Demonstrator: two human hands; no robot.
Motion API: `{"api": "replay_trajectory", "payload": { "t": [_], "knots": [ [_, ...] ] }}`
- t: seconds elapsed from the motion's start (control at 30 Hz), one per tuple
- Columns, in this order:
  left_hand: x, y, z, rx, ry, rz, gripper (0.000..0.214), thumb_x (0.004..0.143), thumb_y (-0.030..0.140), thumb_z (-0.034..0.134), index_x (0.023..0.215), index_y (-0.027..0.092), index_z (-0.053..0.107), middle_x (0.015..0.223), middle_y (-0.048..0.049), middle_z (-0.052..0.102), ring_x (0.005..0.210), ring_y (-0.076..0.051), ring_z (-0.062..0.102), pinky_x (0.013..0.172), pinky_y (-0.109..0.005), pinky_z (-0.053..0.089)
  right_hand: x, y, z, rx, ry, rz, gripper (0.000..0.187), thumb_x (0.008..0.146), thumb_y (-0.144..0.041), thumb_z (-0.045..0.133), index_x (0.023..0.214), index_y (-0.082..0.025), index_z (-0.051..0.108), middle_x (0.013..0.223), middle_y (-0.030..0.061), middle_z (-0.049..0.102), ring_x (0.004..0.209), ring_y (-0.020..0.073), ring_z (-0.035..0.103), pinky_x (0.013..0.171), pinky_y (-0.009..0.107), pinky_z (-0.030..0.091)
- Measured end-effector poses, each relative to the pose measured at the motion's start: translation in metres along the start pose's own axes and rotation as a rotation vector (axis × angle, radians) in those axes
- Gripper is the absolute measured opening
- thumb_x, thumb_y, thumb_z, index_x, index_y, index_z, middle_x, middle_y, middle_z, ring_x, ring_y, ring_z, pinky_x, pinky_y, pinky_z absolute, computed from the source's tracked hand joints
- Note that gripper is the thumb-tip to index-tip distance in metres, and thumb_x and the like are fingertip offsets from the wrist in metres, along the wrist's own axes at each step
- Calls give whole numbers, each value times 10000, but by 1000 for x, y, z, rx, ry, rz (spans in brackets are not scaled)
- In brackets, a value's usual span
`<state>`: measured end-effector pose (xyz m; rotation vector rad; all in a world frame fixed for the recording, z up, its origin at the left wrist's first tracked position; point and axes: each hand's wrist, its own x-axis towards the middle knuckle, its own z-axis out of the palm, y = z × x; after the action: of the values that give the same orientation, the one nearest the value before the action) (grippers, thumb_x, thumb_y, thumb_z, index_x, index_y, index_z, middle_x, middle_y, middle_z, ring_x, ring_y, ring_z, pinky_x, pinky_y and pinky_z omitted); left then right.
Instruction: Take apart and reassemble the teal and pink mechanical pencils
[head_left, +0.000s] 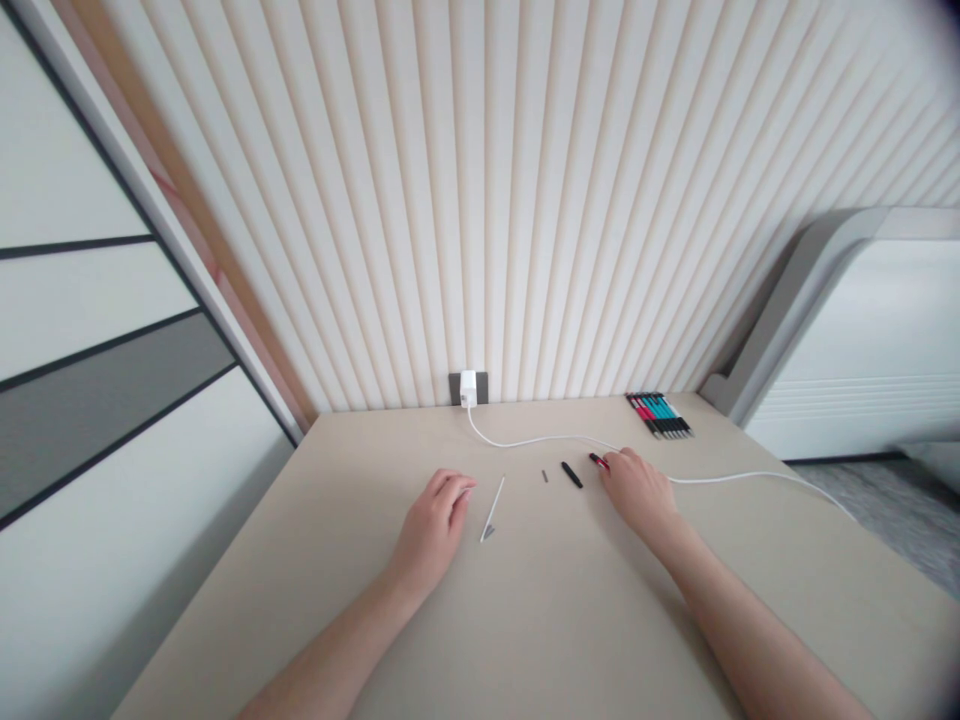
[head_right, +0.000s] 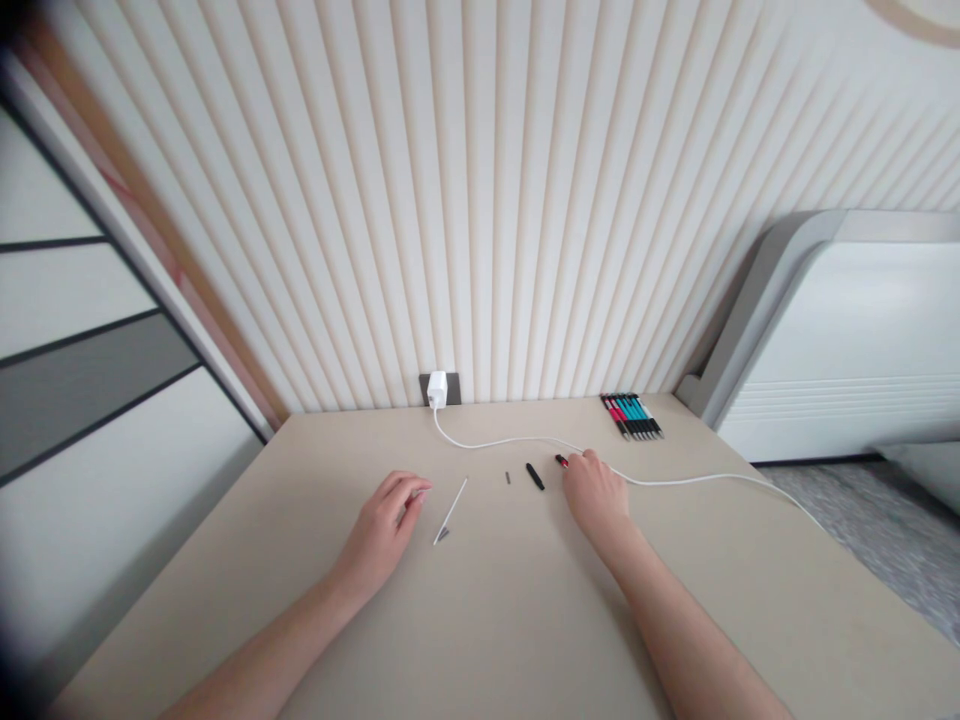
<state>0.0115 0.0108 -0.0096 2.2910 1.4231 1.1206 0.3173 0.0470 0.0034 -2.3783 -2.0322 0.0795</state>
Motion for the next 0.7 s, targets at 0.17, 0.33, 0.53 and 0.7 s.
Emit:
{"api": "replay_trajectory", "payload": {
  "t": [0.17, 0.33, 0.53, 0.7],
  "knots": [
    [-1, 1, 0, -21, -14, -2, 181, 961, 188, 445, 1014, 221, 615, 988, -44, 634, 900, -169, 620, 811, -310, 514, 0, 0, 0, 19, -15, -19, 319, 976, -259, 398, 919, -163, 697, 1015, 145, 666, 921, 275, 676, 699, 328, 466],
    [-3, 2, 3, -49, 16, -2, 163, 974, 244, 452, 1030, 220, 604, 962, -41, 658, 828, -155, 628, 765, -291, 511, -6, -6, -13, 220, 194, -102, 302, 968, -286, 396, 1021, -183, 675, 1039, 119, 682, 865, 222, 666, 694, 290, 440],
    [-4, 2, 4, -57, 50, 28, 100, 959, 239, 496, 958, 221, 594, 893, -15, 662, 770, -136, 631, 724, -259, 503, -20, -29, -11, 827, 144, -354, 291, 929, -410, 471, 1064, -200, 619, 796, 32, 691, 637, 161, 600, 609, 275, 429],
    [-3, 6, 2, -62, 46, 63, 81, 955, 234, 510, 927, 219, 584, 887, -20, 666, 801, -143, 634, 754, -267, 506, -35, -56, 0, 1453, -164, -396, 527, 856, -431, 625, 1289, -202, 434, 729, -18, 655, 574, 131, 583, 570, 269, 469]
  ]
}}
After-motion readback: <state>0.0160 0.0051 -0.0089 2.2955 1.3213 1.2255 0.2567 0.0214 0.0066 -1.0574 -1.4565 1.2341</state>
